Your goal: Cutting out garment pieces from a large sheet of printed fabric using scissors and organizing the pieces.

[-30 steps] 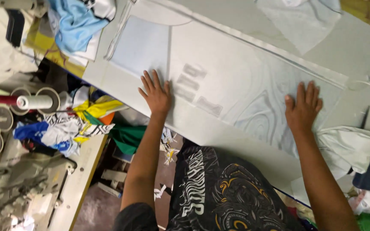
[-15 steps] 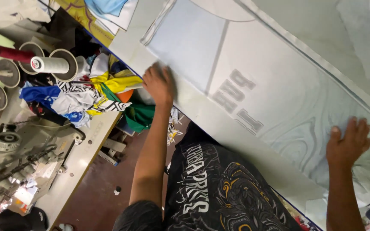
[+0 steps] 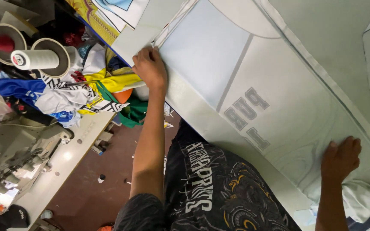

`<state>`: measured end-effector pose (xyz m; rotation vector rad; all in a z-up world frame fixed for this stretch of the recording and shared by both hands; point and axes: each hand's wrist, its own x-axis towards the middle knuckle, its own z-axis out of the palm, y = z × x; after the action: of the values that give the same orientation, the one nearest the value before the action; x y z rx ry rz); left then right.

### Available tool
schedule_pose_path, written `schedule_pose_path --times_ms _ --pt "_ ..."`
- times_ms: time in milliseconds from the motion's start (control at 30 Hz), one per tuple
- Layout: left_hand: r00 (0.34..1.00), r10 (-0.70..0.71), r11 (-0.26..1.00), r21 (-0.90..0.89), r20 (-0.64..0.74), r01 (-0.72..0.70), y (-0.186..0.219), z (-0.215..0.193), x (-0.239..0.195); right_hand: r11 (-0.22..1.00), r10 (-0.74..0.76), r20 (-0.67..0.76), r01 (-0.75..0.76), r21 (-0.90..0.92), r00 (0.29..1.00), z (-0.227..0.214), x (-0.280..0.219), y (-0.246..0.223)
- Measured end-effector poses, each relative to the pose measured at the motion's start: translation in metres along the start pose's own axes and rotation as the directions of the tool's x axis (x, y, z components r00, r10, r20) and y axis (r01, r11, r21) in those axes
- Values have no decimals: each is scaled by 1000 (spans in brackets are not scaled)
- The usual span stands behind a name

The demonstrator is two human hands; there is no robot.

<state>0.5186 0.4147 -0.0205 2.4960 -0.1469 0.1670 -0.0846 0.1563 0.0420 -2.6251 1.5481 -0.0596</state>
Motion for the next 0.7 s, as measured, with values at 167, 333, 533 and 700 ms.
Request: schedule_pose_path --times_ms 167,333,533,700 --pt "996 85 996 -18 27 -84 -3 -4 3 961 276 240 -259 -99 931 -38 33 -60" --pt "997 68 997 -40 28 -66 -1 -4 4 994 105 122 -109 27 987 -13 11 -16" --pt "996 64 996 -60 56 -61 13 -15 6 970 -229 -228 203 -135 946 8 45 -14" --pt "996 60 997 -51 71 -57 8 -10 3 838 -400 -461 520 167 792 30 178 -155"
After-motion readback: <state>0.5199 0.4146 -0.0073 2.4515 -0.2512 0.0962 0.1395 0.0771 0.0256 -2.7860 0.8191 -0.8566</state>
